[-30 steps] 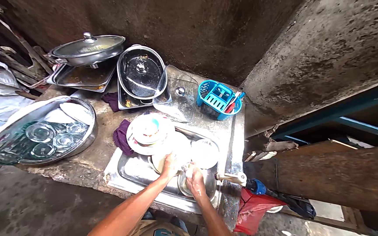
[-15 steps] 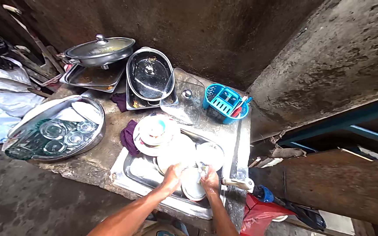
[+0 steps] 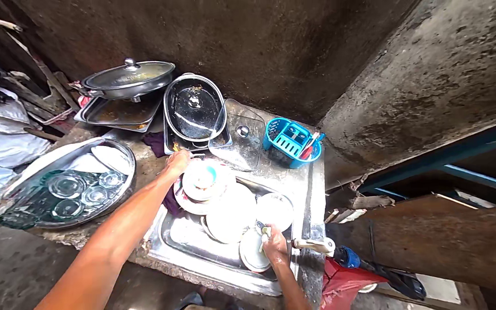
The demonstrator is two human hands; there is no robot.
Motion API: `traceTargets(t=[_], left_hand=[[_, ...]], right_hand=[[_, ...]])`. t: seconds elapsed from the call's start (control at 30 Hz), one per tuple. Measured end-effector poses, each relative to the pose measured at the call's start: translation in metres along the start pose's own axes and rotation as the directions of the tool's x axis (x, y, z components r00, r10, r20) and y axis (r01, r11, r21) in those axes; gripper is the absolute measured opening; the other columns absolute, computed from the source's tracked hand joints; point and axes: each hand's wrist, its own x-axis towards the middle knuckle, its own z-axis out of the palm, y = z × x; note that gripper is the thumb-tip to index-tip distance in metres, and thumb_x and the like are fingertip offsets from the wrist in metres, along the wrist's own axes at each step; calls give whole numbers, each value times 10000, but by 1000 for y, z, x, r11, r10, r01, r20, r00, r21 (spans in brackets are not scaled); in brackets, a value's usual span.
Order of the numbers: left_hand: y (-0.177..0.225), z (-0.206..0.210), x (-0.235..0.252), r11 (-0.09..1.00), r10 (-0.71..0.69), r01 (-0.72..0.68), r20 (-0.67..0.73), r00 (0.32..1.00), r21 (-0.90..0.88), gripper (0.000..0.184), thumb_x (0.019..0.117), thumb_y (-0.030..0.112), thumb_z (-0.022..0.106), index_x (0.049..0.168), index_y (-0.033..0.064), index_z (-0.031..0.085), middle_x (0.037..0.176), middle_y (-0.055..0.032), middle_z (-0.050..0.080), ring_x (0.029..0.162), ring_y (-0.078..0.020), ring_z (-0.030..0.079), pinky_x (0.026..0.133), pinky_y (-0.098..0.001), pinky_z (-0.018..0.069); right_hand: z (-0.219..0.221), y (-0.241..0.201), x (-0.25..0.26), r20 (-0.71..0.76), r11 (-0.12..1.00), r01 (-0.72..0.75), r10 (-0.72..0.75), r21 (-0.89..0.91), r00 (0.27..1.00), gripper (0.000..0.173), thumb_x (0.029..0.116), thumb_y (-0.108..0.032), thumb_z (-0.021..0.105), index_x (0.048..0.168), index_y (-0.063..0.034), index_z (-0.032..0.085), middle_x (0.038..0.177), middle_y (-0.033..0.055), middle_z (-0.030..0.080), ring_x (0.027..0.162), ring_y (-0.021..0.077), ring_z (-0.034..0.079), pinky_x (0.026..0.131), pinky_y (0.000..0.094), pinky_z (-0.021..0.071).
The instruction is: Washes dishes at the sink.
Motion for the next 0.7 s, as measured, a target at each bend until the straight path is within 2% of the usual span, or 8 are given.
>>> traceTargets(t=[0.13, 0.23, 0.37, 0.47, 0.57, 0.6, 0.63, 0.7], left_hand=[[-7, 2, 12, 982, 189, -188, 112, 976, -20, 282, 1005, 251, 651, 1213, 78, 727, 1226, -220, 688, 1199, -427, 621, 1010, -669, 449], [-9, 3, 7, 965, 261, -257, 101, 960, -47, 289, 999, 186, 649, 1257, 71, 712, 1251, -198, 690, 1234, -381, 616, 1074, -605, 431], [-13, 0, -9, 969, 237, -234, 31, 971, -72, 291, 1020, 186, 600, 1232, -3, 666, 1260, -238, 658, 1244, -386, 600, 1082, -581, 426], [-20, -5, -28, 977, 178, -173, 27, 984, -121, 354, 1069, 192, 484, 1328, -39, 553, 1284, -275, 623, 1242, -405, 596, 1068, -584, 432], [-31, -8, -43, 984, 83, -88, -39, 996, -152, 397, 1104, 248, 413, 1411, 10, 501, 1203, -232, 674, 1155, -381, 649, 1037, -578, 465], [-35, -10, -49, 980, 65, -82, -101, 993, -183, 396, 1106, 268, 420, 1385, 14, 539, 1153, -229, 689, 1101, -382, 667, 1013, -588, 475], [-36, -13, -57, 969, 55, -97, -183, 982, -227, 384, 1102, 292, 445, 1316, 14, 601, 1046, -210, 709, 983, -357, 691, 947, -574, 503], [-26, -18, -77, 923, 37, -146, -294, 955, -357, 358, 1083, 315, 509, 1155, 7, 678, 846, -137, 689, 722, -235, 656, 762, -460, 546]], right_hand=[[3, 1, -2, 13, 1000, -18, 18, -3, 1000, 411, 979, -106, 594, 1388, -64, 601, 1398, 203, 600, 1306, 338, 578, 1089, 522, 460], [6, 2, -1, 3, 999, -17, 17, -37, 1000, 402, 995, -148, 584, 1392, -91, 605, 1404, 183, 599, 1309, 329, 578, 1075, 521, 473], [8, 4, 0, -55, 1000, 5, -7, -27, 998, 384, 1009, -199, 585, 1383, -122, 621, 1376, 179, 613, 1274, 333, 600, 1046, 529, 492], [9, 6, -3, -160, 997, 56, -48, 47, 986, 373, 1023, -251, 595, 1363, -104, 642, 1336, 201, 637, 1242, 351, 621, 1038, 543, 493], [11, 4, -7, -285, 984, 131, -91, 124, 954, 363, 1028, -247, 592, 1328, -54, 662, 1278, 203, 685, 1203, 356, 656, 1036, 569, 487], [10, 1, -7, -309, 976, 139, -82, 168, 948, 362, 1028, -243, 594, 1316, -37, 665, 1250, 205, 698, 1188, 354, 664, 1044, 562, 485], [6, -4, -9, -306, 962, 130, -53, 239, 950, 367, 1028, -231, 596, 1317, -11, 654, 1238, 218, 698, 1190, 353, 661, 1062, 541, 477], [-1, -20, -11, -234, 854, 66, 67, 517, 970, 392, 1018, -171, 617, 1347, 40, 598, 1275, 236, 662, 1219, 307, 630, 1087, 461, 463]])
